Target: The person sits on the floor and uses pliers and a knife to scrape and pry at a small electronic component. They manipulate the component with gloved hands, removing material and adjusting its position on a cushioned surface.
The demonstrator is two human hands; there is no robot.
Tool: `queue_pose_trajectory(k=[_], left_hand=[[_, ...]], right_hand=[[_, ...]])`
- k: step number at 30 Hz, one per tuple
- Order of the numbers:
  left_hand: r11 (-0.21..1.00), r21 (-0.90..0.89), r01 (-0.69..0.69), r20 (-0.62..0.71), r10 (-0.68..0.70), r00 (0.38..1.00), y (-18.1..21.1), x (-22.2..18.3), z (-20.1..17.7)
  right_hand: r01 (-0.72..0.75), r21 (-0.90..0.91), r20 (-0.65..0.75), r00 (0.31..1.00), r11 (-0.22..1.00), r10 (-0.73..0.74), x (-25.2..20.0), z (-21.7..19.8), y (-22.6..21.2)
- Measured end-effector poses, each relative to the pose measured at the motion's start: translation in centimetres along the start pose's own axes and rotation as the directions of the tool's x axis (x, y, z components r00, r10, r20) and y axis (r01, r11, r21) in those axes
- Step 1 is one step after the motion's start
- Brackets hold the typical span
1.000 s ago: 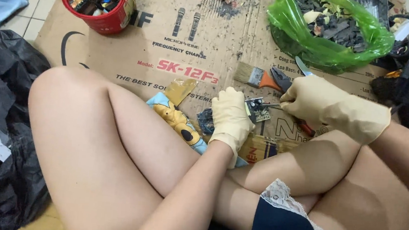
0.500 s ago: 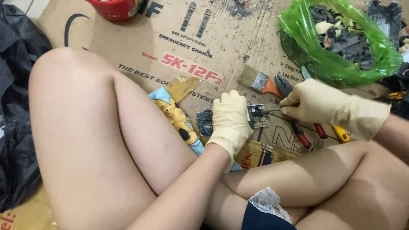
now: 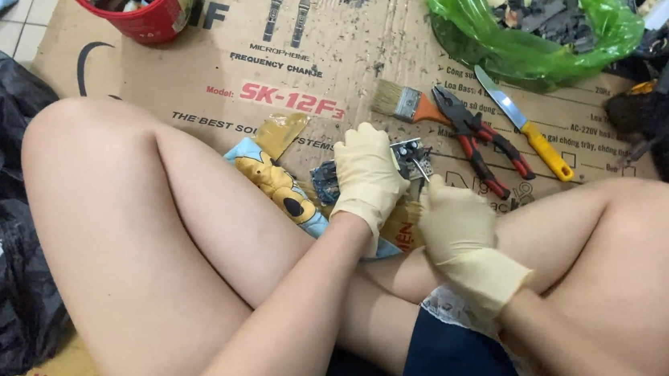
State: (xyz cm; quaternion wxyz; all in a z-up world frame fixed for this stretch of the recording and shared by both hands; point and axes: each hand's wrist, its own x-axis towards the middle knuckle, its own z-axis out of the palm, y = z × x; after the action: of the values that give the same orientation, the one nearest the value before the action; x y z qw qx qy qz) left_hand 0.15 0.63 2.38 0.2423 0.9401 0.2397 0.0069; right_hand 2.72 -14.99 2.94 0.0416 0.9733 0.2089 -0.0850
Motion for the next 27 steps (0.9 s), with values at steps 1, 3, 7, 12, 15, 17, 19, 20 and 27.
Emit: queue_pose_trajectory(k=[1,3,7,12,15,17,19,20,27], left_hand=[[1.0,0.002,-0.01,-0.01,0.01,1.0,-0.1,0.0,0.0],[1.0,0.013,-0.026,-0.021,0.026,0.999,0.1,0.1,0.1],[0.997,0.044,-0.063,-0.055,0.065,0.996,-0.4,-0.2,0.3],[0.994,0.043,-0.103,-0.097,0.107,0.989,-0.3,-0.3,0.1],[0.994,0.012,-0.11,-0.125,0.111,0.986,-0.2,-0.6,0.0],[0.995,0.004,-0.104,-0.14,0.104,0.985,-0.5,-0.6,0.2],[0.995,-0.004,-0.101,-0.15,0.1,0.984,-0.7,-0.6,0.8],[0.995,-0.005,-0.097,-0.143,0.095,0.985,-0.8,-0.8,1.2],[0.963,0.067,-0.259,-0.24,0.268,0.933,-0.6,0.3,3.4]], right_hand=[[-0.018,0.002,-0.003,1.0,1.0,0.018,-0.2,0.0,-0.6],[-0.046,0.013,-0.01,0.999,0.999,0.046,-0.6,-0.2,-2.1],[-0.122,0.04,-0.021,0.992,0.992,0.123,-1.8,-0.2,-5.4],[-0.185,0.197,0.012,0.982,0.963,0.186,0.0,-0.4,-2.2],[-0.177,0.394,0.06,0.984,0.902,0.167,1.4,-3.5,2.8],[-0.155,0.458,0.061,0.988,0.875,0.142,1.7,-6.1,4.1],[-0.208,0.622,0.188,0.976,0.755,0.114,1.7,-8.4,5.0],[-0.212,0.62,0.195,0.974,0.756,0.113,1.9,-7.8,5.3],[-0.129,0.735,0.021,0.986,0.665,0.168,1.3,-4.0,4.8]])
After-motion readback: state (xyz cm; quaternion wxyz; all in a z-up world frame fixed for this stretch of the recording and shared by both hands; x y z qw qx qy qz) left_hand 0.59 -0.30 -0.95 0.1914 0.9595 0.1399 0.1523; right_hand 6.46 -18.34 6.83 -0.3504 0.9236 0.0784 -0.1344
